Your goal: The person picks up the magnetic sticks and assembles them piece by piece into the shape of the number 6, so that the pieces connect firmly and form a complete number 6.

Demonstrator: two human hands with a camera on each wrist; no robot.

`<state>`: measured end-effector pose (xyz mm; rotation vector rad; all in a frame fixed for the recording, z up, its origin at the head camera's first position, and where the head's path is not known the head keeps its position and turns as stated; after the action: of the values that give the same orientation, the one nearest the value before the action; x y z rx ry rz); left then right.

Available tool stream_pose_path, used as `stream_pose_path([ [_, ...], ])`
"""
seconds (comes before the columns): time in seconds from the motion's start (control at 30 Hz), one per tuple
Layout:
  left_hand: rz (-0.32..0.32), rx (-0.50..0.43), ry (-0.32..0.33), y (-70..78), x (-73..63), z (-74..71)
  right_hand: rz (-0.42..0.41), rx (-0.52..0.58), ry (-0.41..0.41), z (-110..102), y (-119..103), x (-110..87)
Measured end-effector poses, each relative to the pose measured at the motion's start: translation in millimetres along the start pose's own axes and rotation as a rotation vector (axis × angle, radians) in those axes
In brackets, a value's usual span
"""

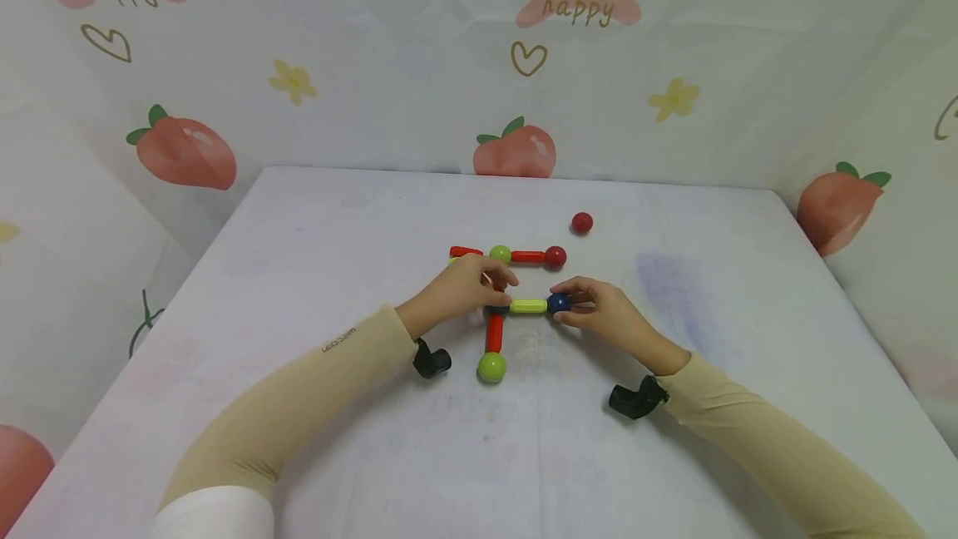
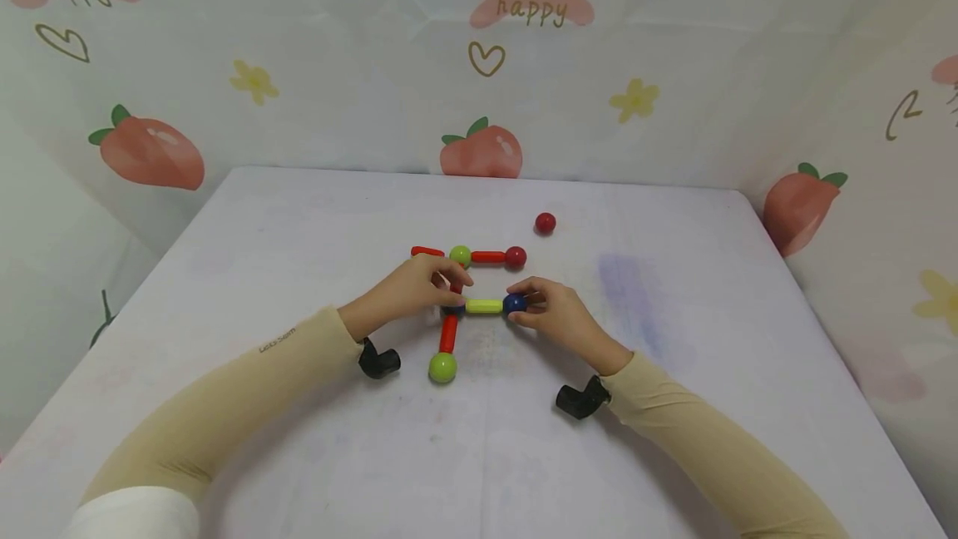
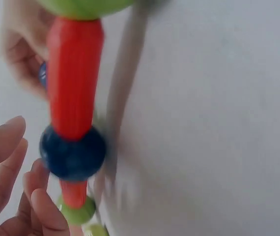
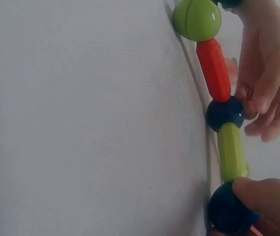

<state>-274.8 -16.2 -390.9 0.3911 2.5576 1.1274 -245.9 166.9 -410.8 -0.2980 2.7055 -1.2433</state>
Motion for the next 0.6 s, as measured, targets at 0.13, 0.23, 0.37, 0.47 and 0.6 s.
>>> stream_pose_path([
  [0.13,-0.03,-0.025,0.03,-11.7,-4.6,-12.9,0.016,-0.004,-0.001,0,2,0.5],
  [0.23,-0.05,-0.036,0.041,-20.4,-8.4,-19.4,0.013,-0.008,0.004,0,2,0.4],
  [0.37,-0.076,-0.052,0.057,-29.6,-11.3,-24.8,0.003,-0.015,0.004,0,1,0.5],
  [0.47,-0.096,-0.064,0.058,-33.9,-12.9,-24.9,0.005,-0.016,0.003,0,2,0.4],
  [0.6,-0.115,-0.087,0.028,-37.4,-15.1,-17.8,0.009,-0.009,0.003,0,1,-0.3],
])
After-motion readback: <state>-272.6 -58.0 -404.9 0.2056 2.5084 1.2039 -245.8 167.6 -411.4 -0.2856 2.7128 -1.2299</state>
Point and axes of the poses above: each hand's wrist, its own x-axis towards the middle knuckle, its own z-axis out of the palm, y = z × x, the point moved 8 cm from there along x, towards the middle knuckle, and after that the axes turned 6 degrees about y, right-handed, at the moved point
